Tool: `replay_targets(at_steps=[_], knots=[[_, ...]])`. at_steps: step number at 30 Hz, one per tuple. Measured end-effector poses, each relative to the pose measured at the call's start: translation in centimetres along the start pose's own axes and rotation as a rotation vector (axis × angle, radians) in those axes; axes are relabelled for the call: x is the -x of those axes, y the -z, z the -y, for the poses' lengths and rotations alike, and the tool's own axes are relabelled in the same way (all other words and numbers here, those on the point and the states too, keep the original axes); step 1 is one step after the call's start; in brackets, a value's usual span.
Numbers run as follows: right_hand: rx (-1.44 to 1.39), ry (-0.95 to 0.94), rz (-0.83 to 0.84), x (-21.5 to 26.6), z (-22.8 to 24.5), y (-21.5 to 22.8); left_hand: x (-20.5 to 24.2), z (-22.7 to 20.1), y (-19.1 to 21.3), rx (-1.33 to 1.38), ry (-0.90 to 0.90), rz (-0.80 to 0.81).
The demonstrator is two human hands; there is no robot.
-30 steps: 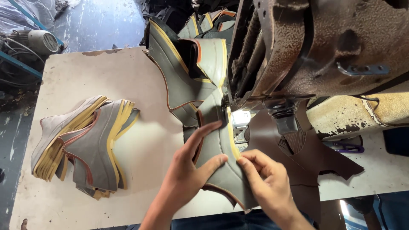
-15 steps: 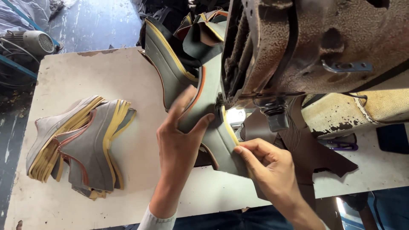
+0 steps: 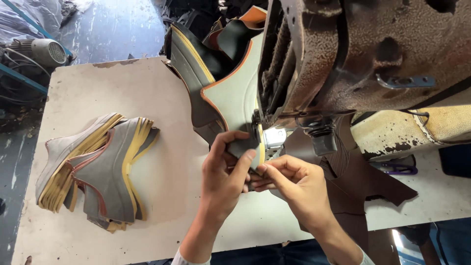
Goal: The recorder is sewing various leather and synthetic components together to assemble the upper part of a shoe using an industrial sewing machine.
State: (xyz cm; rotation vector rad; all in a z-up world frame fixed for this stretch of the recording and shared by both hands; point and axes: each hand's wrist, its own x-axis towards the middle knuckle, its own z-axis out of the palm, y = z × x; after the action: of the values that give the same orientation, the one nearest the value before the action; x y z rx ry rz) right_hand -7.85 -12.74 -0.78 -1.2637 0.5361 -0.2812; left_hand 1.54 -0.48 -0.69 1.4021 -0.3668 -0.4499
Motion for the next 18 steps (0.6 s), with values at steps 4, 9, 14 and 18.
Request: replay_targets(at_steps=[4, 9, 14, 18], knots=[[0.024, 0.054, -0.028, -0.7, 0.0, 0.0, -1.3, 0.9, -0.6, 0.078, -0.04, -0.033], [0.229, 0.046, -0.113, 1.2, 0.3, 0.7, -2.2, 1.0, -2.1, 0.135, -0.024, -0.16], [0.747, 0.29, -0.197, 3.7, -4.5, 5.7, -2.4, 3.0, -1.9, 0.201, -0.117, -0.194], [1.386, 0.261, -0.199, 4.1, -11.2, 10.6, -4.3, 8.5, -0.9, 0.295, 0.109, -0.318]])
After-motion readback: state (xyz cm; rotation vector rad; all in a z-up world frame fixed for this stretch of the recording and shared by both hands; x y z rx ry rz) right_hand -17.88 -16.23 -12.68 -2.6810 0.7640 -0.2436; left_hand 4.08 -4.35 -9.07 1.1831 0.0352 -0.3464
